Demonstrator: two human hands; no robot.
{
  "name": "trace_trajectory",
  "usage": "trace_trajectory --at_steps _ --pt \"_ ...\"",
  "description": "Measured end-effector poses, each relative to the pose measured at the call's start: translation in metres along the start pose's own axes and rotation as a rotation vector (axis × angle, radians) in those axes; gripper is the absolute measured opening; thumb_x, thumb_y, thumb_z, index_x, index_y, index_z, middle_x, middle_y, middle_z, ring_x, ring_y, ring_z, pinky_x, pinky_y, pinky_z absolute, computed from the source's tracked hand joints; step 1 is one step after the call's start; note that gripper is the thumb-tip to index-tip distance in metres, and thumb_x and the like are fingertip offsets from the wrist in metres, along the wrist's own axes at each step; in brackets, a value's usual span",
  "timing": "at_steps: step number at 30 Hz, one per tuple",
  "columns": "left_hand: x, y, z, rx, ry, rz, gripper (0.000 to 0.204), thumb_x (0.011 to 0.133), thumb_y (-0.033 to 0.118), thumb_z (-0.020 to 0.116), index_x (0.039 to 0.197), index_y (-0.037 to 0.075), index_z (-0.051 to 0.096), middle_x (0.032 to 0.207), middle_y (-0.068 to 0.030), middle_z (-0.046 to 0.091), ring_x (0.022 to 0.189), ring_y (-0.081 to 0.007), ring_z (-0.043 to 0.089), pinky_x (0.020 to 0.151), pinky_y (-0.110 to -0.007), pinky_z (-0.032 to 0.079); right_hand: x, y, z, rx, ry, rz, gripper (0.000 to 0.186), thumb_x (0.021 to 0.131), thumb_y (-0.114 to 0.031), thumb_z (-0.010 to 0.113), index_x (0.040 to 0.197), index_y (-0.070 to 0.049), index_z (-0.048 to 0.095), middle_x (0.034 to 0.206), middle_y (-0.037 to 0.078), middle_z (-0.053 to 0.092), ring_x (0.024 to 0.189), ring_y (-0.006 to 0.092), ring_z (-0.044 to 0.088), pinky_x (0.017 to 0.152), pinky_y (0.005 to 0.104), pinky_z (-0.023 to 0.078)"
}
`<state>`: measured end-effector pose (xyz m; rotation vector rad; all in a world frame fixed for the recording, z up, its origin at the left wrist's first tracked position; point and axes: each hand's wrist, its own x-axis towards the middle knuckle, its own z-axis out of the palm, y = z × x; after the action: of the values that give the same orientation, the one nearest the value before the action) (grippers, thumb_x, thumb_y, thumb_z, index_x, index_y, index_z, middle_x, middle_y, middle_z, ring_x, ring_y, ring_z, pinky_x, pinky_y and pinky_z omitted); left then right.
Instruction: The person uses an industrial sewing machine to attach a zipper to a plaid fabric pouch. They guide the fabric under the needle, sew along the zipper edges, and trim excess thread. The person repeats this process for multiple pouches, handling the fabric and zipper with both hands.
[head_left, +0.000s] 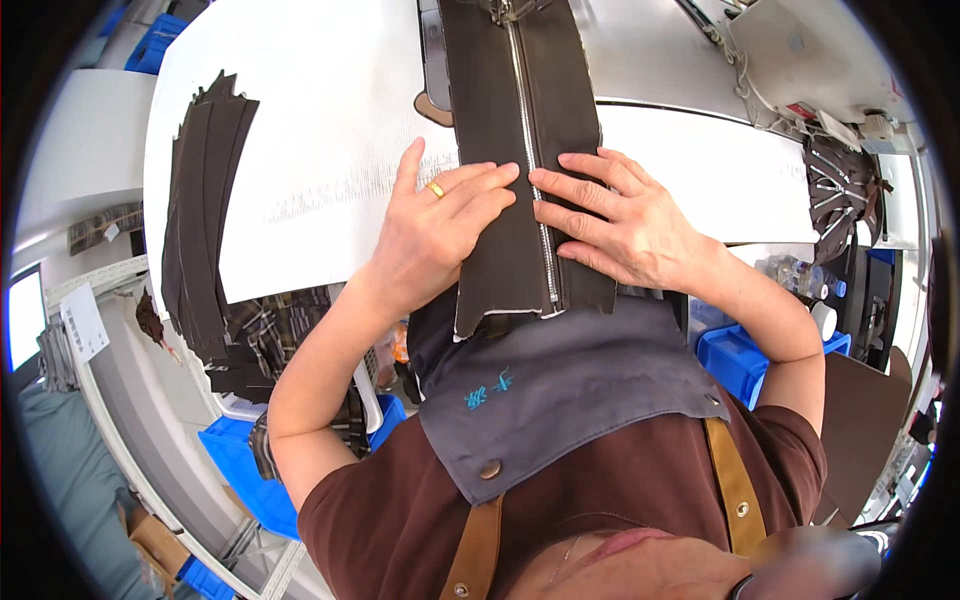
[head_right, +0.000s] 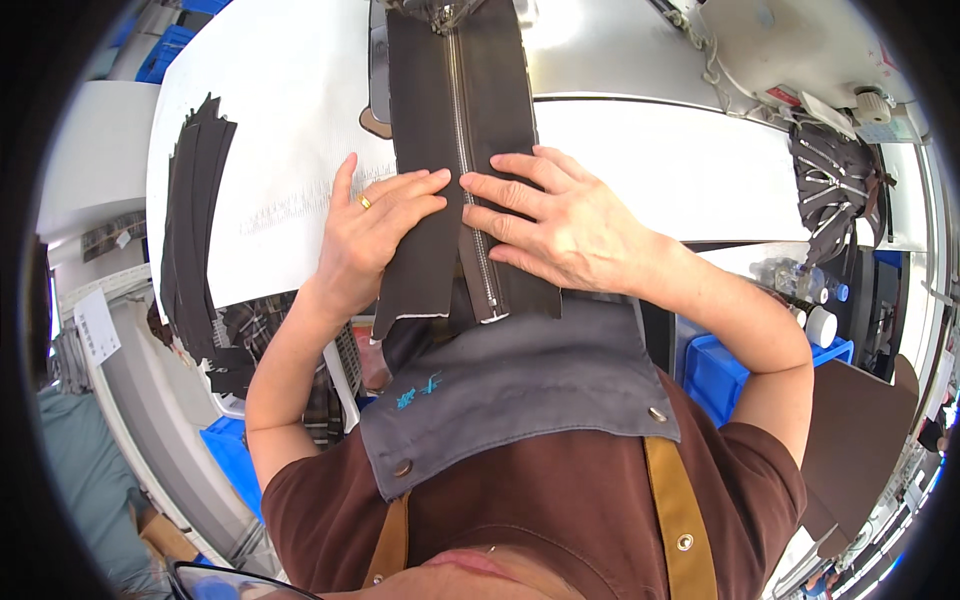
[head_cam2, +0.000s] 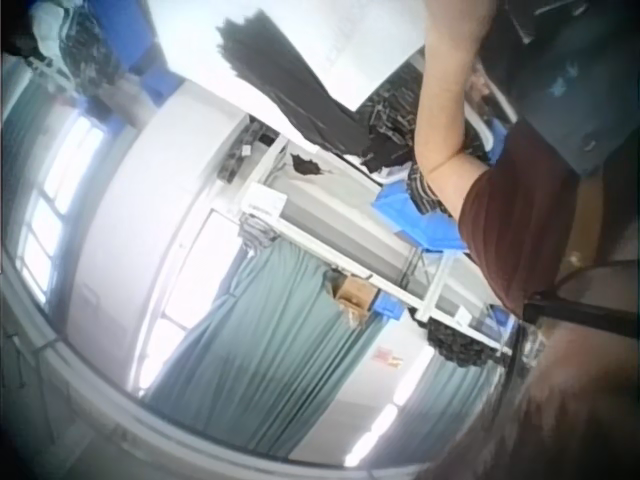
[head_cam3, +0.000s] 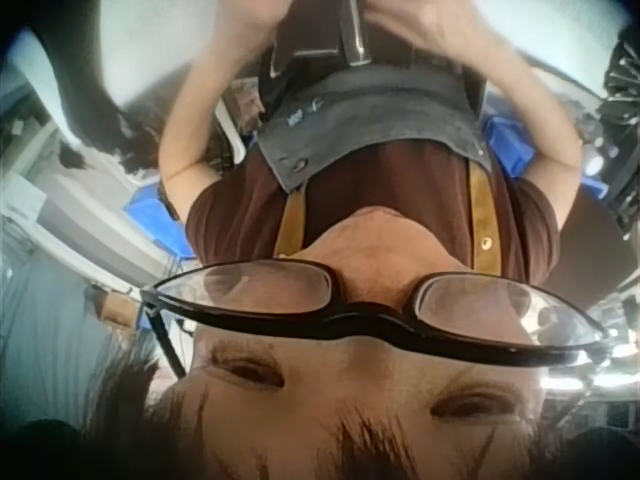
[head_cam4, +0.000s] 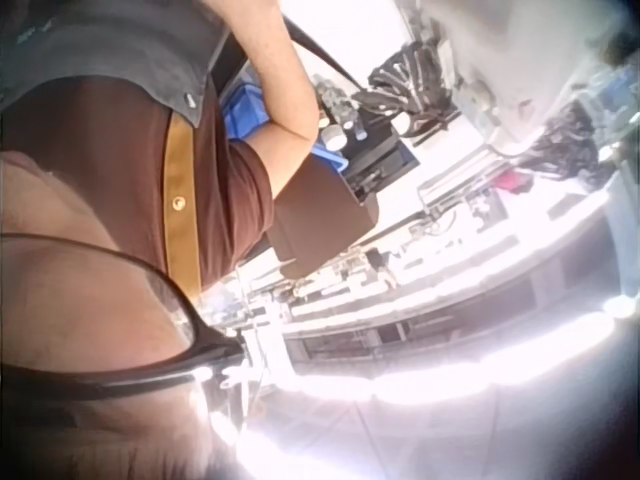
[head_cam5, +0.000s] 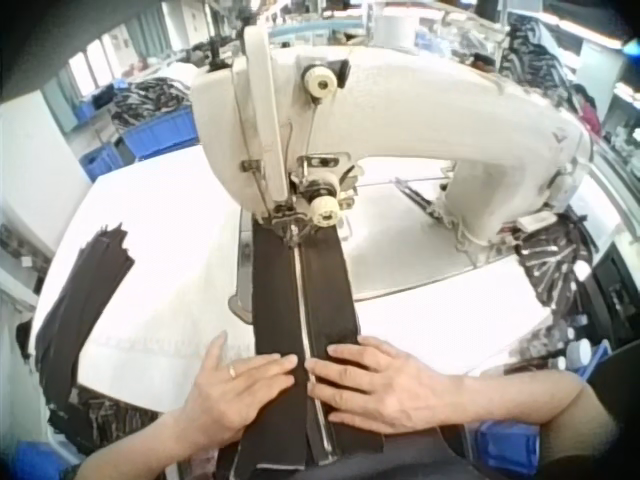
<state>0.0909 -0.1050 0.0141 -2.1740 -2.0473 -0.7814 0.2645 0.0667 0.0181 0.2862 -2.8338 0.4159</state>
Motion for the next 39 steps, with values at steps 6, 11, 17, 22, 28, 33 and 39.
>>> trace_trajectory --at_steps 6,11,17,22,28,33,39 --pt "-0.001 -0.012 -0.008 0.004 -0.139 0.041 0.026 0.081 0.01 0.059 0.107 0.009 0.061 0.121 -0.0018 0.061 0.106 -0.019 0.06 0.109 -0.053 0.015 -0.002 -0.003 -0.001 0.002 -0.045 0.033 0.054 0.075 -0.025 0.07 0.125 -0.017 0.055 0.137 0.005 0.045 0.118 0.029 0.046 0.097 0.0467 0.04" --pt "0.033 -0.047 0.004 0.172 -0.055 0.0 0.03 0.086 0.021 0.06 0.114 0.011 0.059 0.126 0.0029 0.057 0.113 -0.0189 0.055 0.107 -0.056 0.017 0.002 -0.002 -0.004 0.039 -0.076 0.027 0.054 0.073 -0.024 0.072 0.124 -0.017 0.056 0.136 0.005 0.046 0.119 0.0288 0.045 0.097 0.0469 0.039" --pt "0.068 -0.085 0.009 0.083 -0.031 -0.095 0.039 0.079 0.037 0.067 0.11 0.014 0.062 0.124 0.0038 0.058 0.109 -0.0207 0.054 0.107 -0.059 0.016 0.005 -0.003 -0.007 0.052 -0.066 0.02 0.045 0.076 -0.026 0.07 0.117 -0.014 0.059 0.125 0.007 0.05 0.115 0.0265 0.047 0.096 0.0439 0.039" --pt "0.074 -0.087 0.006 0.052 -0.051 -0.092 0.037 0.078 0.039 0.068 0.105 0.014 0.064 0.121 0.0035 0.059 0.11 -0.0223 0.053 0.107 -0.06 0.016 0.006 0.002 -0.004 0.077 -0.043 0.002 0.045 0.075 -0.027 0.071 0.116 -0.015 0.06 0.122 0.006 0.052 0.112 0.0244 0.048 0.093 0.0413 0.041" --pt "0.076 -0.092 0.008 0.087 -0.027 -0.074 0.032 0.08 0.036 0.066 0.104 0.014 0.066 0.117 0.004 0.062 0.107 -0.0201 0.055 0.106 -0.059 0.02 0.012 0.008 -0.004 0.059 -0.023 0.013 0.045 0.075 -0.027 0.071 0.116 -0.014 0.06 0.122 0.005 0.051 0.111 0.0244 0.048 0.092 0.0403 0.04" --pt "0.074 -0.084 0.01 0.117 -0.002 -0.093 0.029 0.083 0.031 0.064 0.108 0.016 0.067 0.116 0.0053 0.063 0.103 -0.0174 0.057 0.106 -0.056 0.019 0.014 0.011 -0.003 0.068 -0.018 0.017 0.045 0.074 -0.027 0.071 0.116 -0.014 0.059 0.121 0.006 0.052 0.112 0.025 0.048 0.093 0.0414 0.041" --pt "0.068 -0.069 0.023 0.203 0.077 -0.074 0.036 0.084 0.031 0.063 0.114 0.011 0.063 0.126 -0.0008 0.057 0.11 -0.0196 0.054 0.102 -0.057 0.027 0.019 0.021 -0.006 0.024 -0.033 0.007 0.046 0.075 -0.03 0.07 0.117 -0.014 0.059 0.122 0.008 0.051 0.112 0.0265 0.049 0.093 0.0431 0.041"
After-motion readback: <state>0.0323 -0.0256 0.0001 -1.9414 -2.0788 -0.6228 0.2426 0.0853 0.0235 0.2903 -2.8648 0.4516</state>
